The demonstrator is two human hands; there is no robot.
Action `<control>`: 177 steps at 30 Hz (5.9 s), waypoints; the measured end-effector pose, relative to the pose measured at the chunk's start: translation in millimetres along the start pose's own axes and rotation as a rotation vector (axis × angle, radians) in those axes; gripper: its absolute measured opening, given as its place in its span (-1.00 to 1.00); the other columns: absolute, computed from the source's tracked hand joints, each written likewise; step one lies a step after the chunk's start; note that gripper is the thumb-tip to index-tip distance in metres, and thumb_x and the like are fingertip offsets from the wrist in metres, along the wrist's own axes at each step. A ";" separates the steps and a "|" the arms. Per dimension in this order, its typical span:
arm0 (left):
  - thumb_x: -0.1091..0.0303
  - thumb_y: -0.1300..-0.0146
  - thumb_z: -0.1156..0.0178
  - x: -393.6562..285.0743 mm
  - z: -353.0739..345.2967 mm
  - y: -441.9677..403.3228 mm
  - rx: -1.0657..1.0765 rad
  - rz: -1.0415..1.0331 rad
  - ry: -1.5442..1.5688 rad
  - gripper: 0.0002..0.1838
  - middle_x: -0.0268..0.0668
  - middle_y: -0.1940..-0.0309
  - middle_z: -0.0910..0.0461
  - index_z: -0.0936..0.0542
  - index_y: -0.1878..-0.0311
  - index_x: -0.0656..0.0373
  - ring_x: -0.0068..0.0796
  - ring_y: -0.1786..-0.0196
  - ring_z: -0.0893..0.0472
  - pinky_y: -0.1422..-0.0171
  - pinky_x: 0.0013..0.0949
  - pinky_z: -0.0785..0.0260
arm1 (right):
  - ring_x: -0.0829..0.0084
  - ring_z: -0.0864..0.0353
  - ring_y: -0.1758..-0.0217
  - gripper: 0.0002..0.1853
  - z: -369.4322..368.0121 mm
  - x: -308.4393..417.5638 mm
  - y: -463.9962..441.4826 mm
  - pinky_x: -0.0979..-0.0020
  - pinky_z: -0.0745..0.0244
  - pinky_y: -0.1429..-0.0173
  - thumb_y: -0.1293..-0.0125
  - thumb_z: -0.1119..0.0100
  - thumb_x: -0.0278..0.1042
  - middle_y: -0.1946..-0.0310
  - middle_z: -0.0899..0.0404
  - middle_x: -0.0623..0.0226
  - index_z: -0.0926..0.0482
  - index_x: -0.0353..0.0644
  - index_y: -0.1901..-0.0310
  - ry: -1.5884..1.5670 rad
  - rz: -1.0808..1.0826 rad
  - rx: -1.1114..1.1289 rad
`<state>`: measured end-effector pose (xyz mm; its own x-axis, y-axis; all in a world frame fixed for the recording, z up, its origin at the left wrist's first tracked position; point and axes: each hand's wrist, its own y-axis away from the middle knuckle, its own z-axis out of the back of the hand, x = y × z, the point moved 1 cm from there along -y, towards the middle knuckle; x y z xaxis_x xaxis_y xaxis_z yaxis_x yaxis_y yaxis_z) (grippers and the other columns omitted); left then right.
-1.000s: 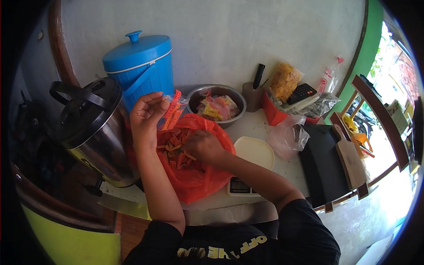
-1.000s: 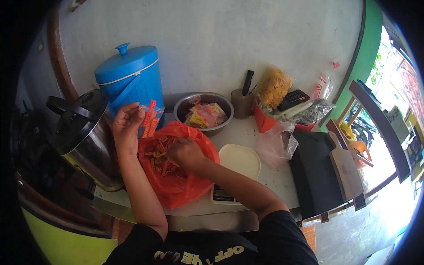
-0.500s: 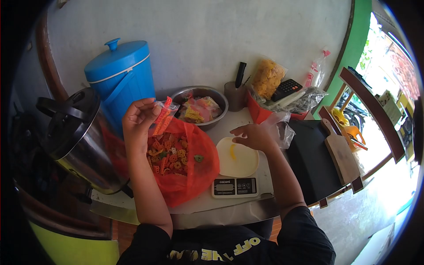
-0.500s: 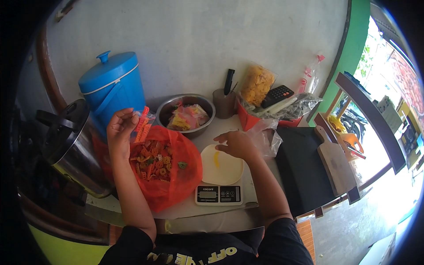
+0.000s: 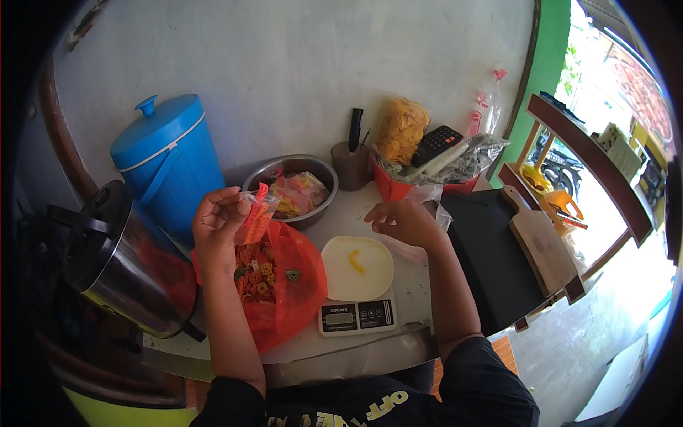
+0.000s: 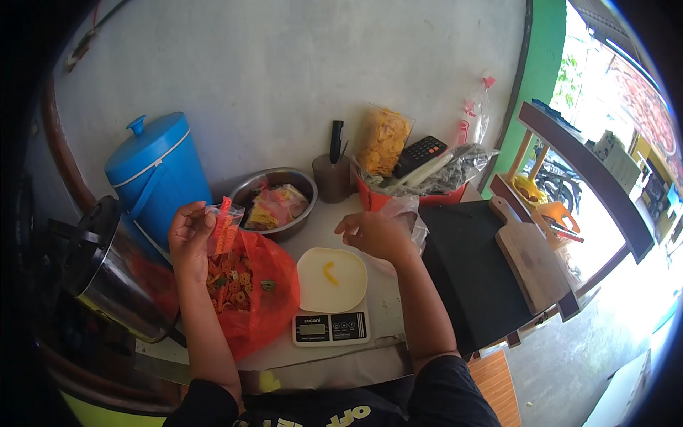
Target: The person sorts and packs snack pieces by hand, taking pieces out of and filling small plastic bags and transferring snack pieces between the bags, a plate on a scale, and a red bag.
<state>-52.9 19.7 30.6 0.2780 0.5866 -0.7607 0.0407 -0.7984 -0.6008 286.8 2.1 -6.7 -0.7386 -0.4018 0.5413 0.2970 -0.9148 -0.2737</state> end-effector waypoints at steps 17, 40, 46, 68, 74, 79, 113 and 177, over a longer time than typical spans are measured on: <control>0.49 -0.25 -0.36 -2.5 -22.7 7.1 0.069 0.042 -0.089 -0.76 -0.38 0.20 -0.63 -0.62 0.02 0.23 -0.64 0.10 -0.59 -0.09 -0.51 -0.43 | 0.47 -0.72 0.28 -0.78 -11.9 26.2 6.2 0.36 -0.56 0.18 -0.18 -0.30 -0.29 0.33 -0.73 0.49 -0.70 0.07 0.12 0.248 0.006 -0.008; 0.45 -0.25 -0.33 21.8 -40.7 18.8 0.245 0.287 0.095 -0.82 -0.35 0.11 -0.69 -0.71 0.08 0.18 -0.57 0.04 -0.64 -0.12 -0.45 -0.46 | 0.55 -0.69 0.07 -0.59 -16.3 82.4 6.0 0.45 -0.50 0.05 -0.34 -0.27 -0.36 0.06 -0.73 0.33 -0.57 -0.09 -0.22 -0.456 0.352 -0.394; 0.44 -0.25 -0.34 33.9 -56.6 30.9 0.241 0.385 0.165 -0.78 -0.39 0.12 -0.70 -0.71 0.03 0.16 -0.60 0.04 -0.63 -0.10 -0.46 -0.46 | 0.64 -0.69 0.17 -0.56 -15.5 80.8 8.9 0.51 -0.52 0.12 -0.30 -0.29 -0.44 0.21 -0.76 0.36 -0.57 -0.10 -0.23 -0.463 0.314 -0.369; 0.33 -0.27 -0.36 41.1 -62.2 36.5 0.341 0.260 0.050 -0.84 -0.43 0.30 -0.66 -0.66 0.17 0.18 -0.64 0.18 -0.60 -0.01 -0.49 -0.44 | 0.78 -0.63 0.23 -0.66 -9.5 77.4 13.6 0.65 -0.32 0.26 -0.24 -0.37 -0.45 0.27 -0.75 0.52 -0.62 -0.18 -0.06 -0.507 0.315 -0.504; 0.38 -0.26 -0.36 37.3 -64.4 36.2 0.324 0.206 0.017 -0.89 -0.38 0.25 -0.67 -0.63 0.21 0.13 -0.54 0.16 -0.65 0.00 -0.43 -0.47 | 0.79 -0.61 0.27 -0.77 -13.6 83.7 14.6 0.62 -0.36 0.29 -0.20 -0.42 -0.43 0.27 -0.74 0.52 -0.68 -0.13 0.10 -0.470 0.291 -0.511; 0.44 -0.23 -0.36 31.8 -64.1 37.2 0.408 0.265 0.063 -0.85 -0.39 0.27 -0.66 -0.56 0.21 0.12 -0.59 0.22 -0.62 0.04 -0.49 -0.47 | 0.77 -0.60 0.28 -0.79 -17.0 78.6 12.1 0.61 -0.40 0.27 -0.19 -0.44 -0.42 0.27 -0.72 0.52 -0.67 -0.14 0.14 -0.541 0.289 -0.596; 0.44 -0.23 -0.35 -0.5 -37.1 20.4 0.108 0.064 -0.038 -0.80 -0.33 0.30 -0.61 -0.47 0.29 0.15 -0.64 0.20 -0.57 0.03 -0.50 -0.41 | 0.26 -0.62 -0.08 -0.68 -73.1 6.7 -8.8 0.26 -0.52 -0.11 -0.03 -0.19 -0.59 0.08 -0.64 0.36 -0.72 0.08 0.23 0.313 0.063 0.331; 0.35 -0.28 -0.37 28.4 -61.0 38.2 0.274 0.175 0.069 -0.80 -0.42 0.20 -0.66 -0.54 0.15 0.12 -0.64 0.06 -0.60 -0.04 -0.50 -0.44 | 0.68 -0.64 0.26 -0.81 -16.2 80.7 3.9 0.56 -0.52 0.16 -0.14 -0.29 -0.66 0.30 -0.71 0.41 -0.69 -0.23 0.20 -0.560 0.312 -0.366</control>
<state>15.1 -2.5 1.1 0.3228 0.4257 -0.8453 -0.2703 -0.8145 -0.5134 218.5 -33.3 23.1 -0.2039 -0.6916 0.6929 0.1495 -0.7215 -0.6761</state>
